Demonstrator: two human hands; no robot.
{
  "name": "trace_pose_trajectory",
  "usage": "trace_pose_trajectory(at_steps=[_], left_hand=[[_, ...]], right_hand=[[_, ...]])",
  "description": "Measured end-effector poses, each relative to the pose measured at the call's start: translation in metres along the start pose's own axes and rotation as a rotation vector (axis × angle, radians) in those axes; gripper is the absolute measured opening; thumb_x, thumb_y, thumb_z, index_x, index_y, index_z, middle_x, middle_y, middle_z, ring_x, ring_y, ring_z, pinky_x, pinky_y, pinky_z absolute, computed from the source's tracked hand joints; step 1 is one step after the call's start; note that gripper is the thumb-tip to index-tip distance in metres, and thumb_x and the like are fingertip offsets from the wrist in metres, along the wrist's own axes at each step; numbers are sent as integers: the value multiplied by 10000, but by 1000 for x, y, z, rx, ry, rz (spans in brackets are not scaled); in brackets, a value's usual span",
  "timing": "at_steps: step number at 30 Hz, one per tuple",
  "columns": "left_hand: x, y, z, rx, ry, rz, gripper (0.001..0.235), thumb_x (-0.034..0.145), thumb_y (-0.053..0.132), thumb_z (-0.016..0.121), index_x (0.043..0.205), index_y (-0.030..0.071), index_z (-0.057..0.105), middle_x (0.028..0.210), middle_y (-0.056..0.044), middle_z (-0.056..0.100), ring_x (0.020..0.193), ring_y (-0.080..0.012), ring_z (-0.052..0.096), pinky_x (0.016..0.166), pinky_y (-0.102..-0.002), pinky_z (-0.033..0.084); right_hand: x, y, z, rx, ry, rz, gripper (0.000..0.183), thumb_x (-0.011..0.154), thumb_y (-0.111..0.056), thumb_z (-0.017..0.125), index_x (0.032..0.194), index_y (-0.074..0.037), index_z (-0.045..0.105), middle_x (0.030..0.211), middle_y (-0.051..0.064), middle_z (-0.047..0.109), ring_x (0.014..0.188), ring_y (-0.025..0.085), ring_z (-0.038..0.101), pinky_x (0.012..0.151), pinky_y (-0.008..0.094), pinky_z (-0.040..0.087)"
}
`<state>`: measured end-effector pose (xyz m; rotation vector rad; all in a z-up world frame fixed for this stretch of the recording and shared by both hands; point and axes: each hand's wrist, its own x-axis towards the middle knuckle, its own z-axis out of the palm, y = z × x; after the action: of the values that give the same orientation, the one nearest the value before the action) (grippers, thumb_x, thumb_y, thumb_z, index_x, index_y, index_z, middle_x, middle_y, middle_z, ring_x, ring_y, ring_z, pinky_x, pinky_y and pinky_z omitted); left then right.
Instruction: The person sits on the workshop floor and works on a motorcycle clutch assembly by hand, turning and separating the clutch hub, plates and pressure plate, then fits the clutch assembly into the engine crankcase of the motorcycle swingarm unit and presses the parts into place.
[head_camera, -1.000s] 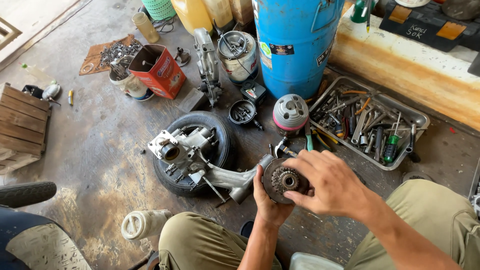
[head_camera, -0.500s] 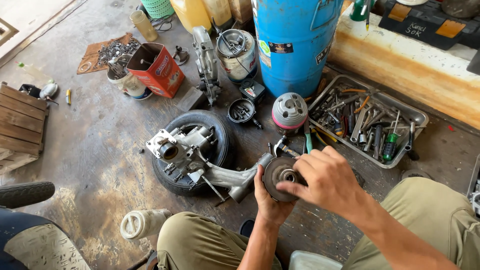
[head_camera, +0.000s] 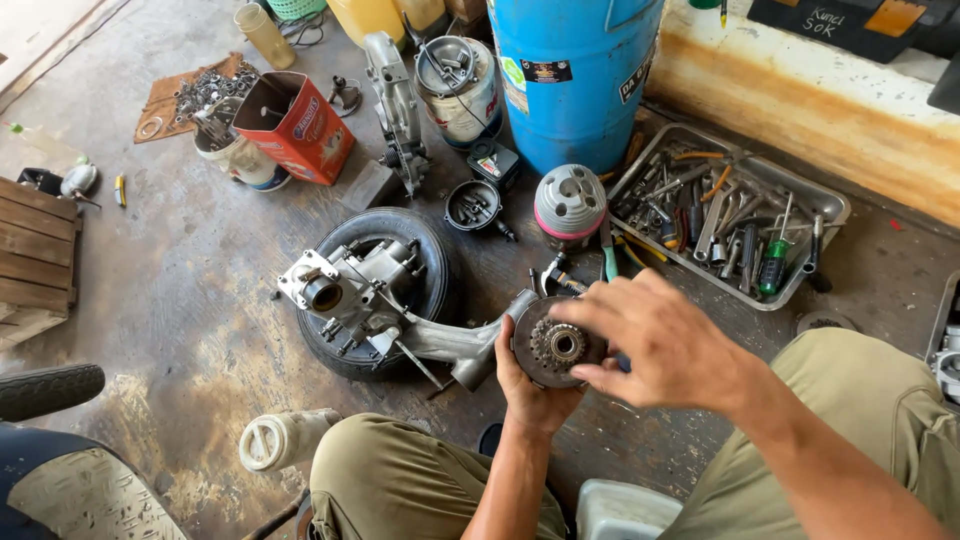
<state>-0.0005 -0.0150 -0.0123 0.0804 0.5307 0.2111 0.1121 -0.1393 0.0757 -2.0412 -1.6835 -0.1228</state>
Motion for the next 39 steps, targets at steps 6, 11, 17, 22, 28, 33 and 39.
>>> trace_pose_trajectory(at_steps=[6,11,17,22,28,33,39], left_hand=[[9,-5,4,87,-101,94,870,888,691,480,1323,-52,602,1283,-307,625,1081,-406,657,918,-518,564],[16,-11,-20,98,-86,99,852,898,670,491,1337,-54,588,1264,-304,620,1082,-429,637,942,-536,549],[23,-15,-31,81,-106,72,850,885,694,488,1319,-27,614,1259,-283,645,1078,-408,652,937,-523,556],[19,-15,-24,114,-142,67,945,866,770,440,1349,-27,595,1284,-282,635,1109,-401,653,943,-514,560],[30,-21,-26,134,-155,69,983,856,800,430,1367,-25,584,1341,-282,606,1168,-408,624,1003,-504,529],[19,-41,-6,175,-213,27,950,885,762,397,1409,-15,550,1373,-318,567,1221,-423,592,1057,-514,486],[29,-62,2,416,-258,-57,966,925,767,376,1441,-35,528,1397,-340,541,1259,-437,568,1029,-517,515]], right_hand=[[-5,-4,19,-268,118,-12,589,968,-692,461,1009,-135,650,744,9,591,669,173,619,637,345,457],[-8,0,1,-135,-32,89,685,868,-737,548,1208,-150,642,807,44,652,694,199,646,663,359,489],[-14,0,1,-48,-67,21,468,878,-468,647,1238,-170,645,932,53,663,798,218,674,747,372,505],[-20,4,5,-61,-2,22,425,895,-514,615,1168,-189,651,927,16,628,815,195,652,759,356,495],[-33,4,3,-100,68,78,499,892,-603,621,1171,-189,640,1009,25,578,850,217,609,758,375,481],[-44,-6,-10,-89,129,139,793,826,-768,593,1395,-217,554,1314,100,541,1091,253,566,860,394,439],[-75,12,-8,12,41,236,1028,616,-427,954,1478,-159,462,1497,187,487,1326,375,521,1026,507,419]])
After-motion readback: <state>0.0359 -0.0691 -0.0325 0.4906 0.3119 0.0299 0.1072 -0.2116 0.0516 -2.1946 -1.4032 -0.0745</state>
